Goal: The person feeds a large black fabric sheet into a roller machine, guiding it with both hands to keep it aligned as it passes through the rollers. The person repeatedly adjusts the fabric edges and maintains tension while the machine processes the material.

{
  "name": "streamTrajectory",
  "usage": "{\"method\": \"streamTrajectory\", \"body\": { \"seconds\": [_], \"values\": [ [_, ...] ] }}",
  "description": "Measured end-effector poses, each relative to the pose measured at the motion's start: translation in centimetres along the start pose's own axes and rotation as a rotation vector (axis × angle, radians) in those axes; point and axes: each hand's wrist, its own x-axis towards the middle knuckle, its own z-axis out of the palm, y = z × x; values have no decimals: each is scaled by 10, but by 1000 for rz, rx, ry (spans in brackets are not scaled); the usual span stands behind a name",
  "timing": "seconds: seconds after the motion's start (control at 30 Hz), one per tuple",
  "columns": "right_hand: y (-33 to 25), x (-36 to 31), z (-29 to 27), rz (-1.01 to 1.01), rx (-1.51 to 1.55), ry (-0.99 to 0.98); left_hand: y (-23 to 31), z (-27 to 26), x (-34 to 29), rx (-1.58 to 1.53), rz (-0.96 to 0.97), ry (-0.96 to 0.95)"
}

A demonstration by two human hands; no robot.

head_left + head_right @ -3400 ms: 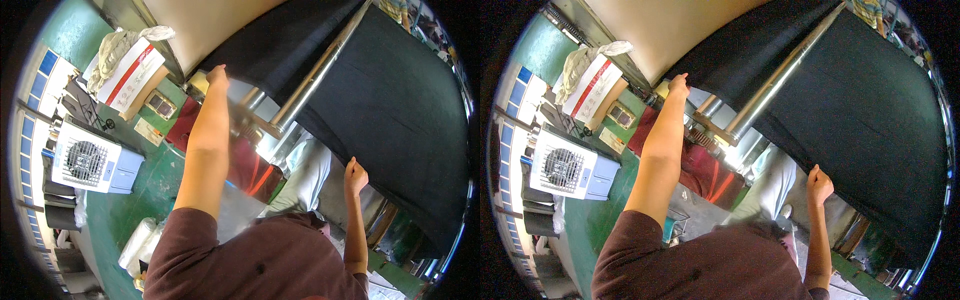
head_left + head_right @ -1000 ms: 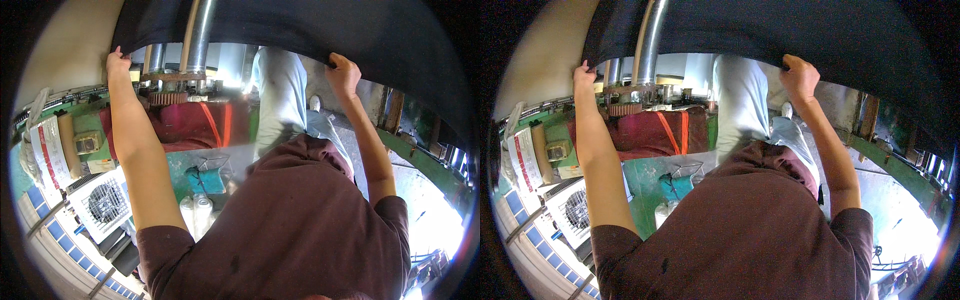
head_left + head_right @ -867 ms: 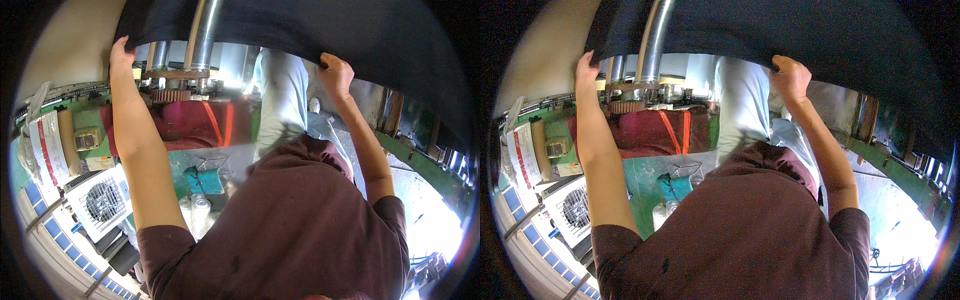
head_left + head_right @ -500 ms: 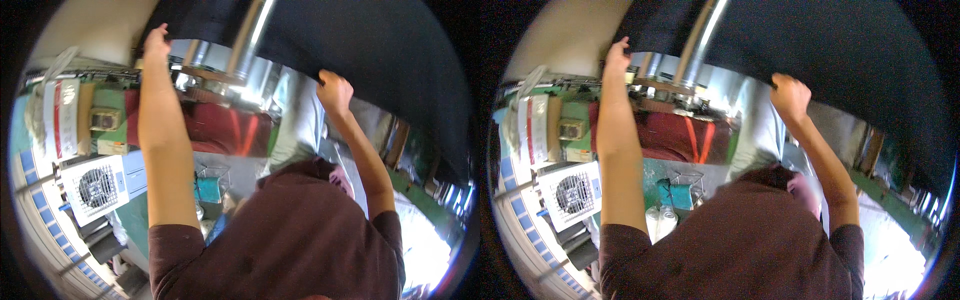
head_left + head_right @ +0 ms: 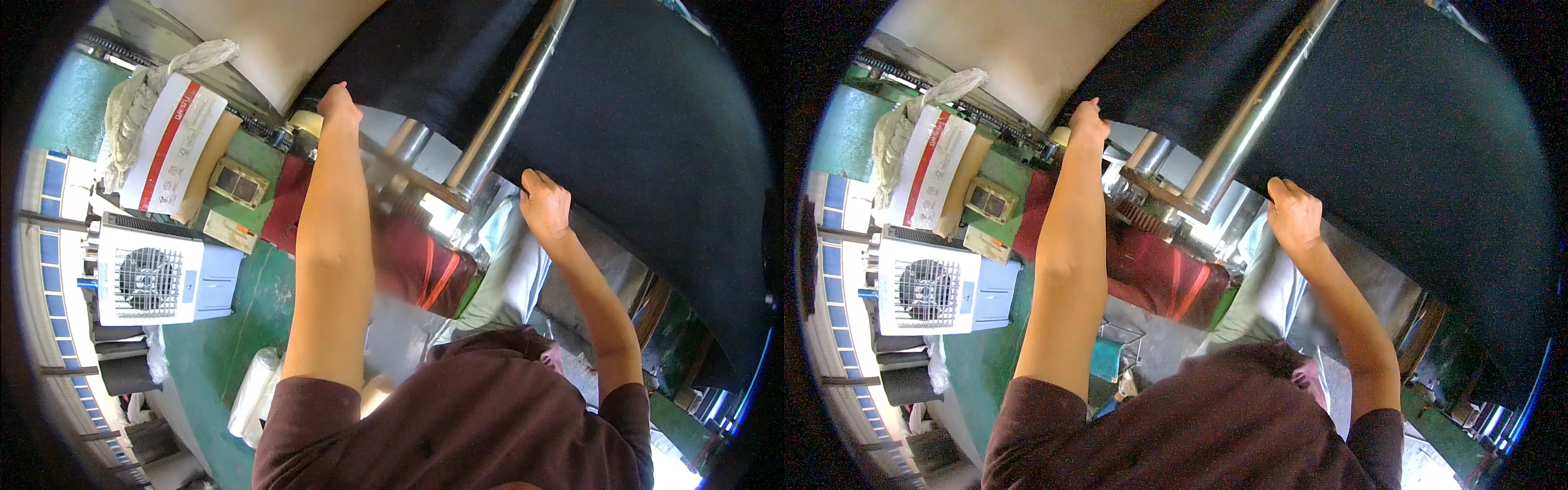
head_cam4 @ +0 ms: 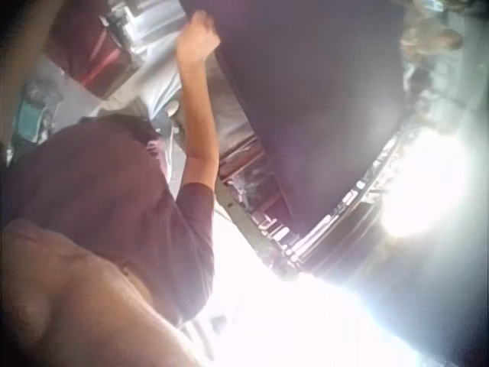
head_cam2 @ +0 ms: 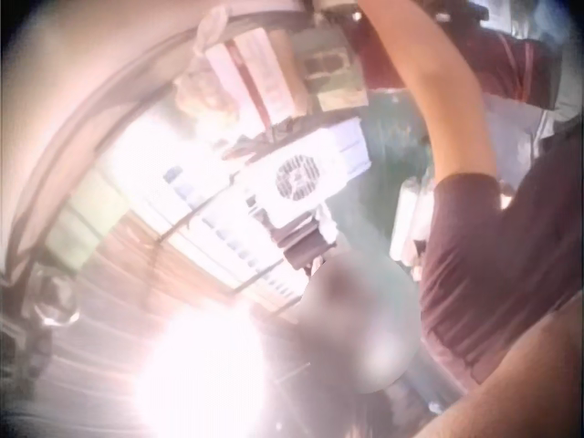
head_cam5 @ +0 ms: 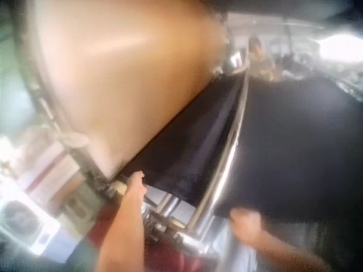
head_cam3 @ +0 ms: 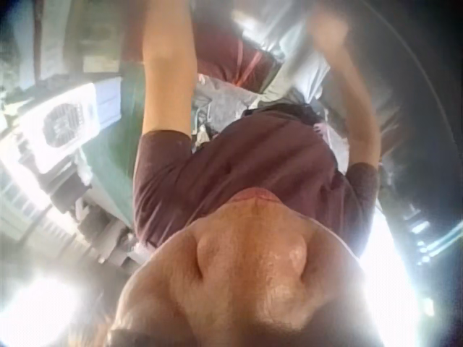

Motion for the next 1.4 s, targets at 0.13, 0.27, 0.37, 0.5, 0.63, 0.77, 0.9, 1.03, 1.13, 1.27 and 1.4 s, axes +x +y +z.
{"method": "streamTrajectory", "body": {
  "seconds": [0.13, 0.27, 0.37, 0.5, 0.63, 0.77, 0.9, 1.03, 1.13, 1.27, 1.4],
  "values": [
    [37, 6, -11, -116, -199, 148, -10, -6, 36, 78, -39, -292],
    [133, -47, -46, 137, -419, 42, -8, -2, 25, -48, -17, 6],
    [202, -117, -87, 496, -480, -78, -9, -9, 40, -116, -16, 6],
    [205, -178, -133, 631, -475, -73, -16, -3, 35, 206, -62, -381],
    [171, -183, -111, 456, -434, 294, -5, -3, 13, -96, -26, 3],
    [130, -165, -102, 503, -381, 161, -6, -4, 12, 60, 43, 100],
    [122, -160, -84, 444, -345, 101, -12, -5, 19, 152, 72, -287],
    [88, -140, -74, 425, -361, 86, -22, -7, 45, 36, 91, -4],
    [72, -132, -64, 475, -316, 70, -31, 0, 51, 140, 83, -229],
    [53, -113, -55, 390, -244, 78, -45, -13, 108, 331, 286, -109],
    [48, -103, -49, 368, -293, 62, -53, 26, 50, 95, 34, -137]
  ]
}}
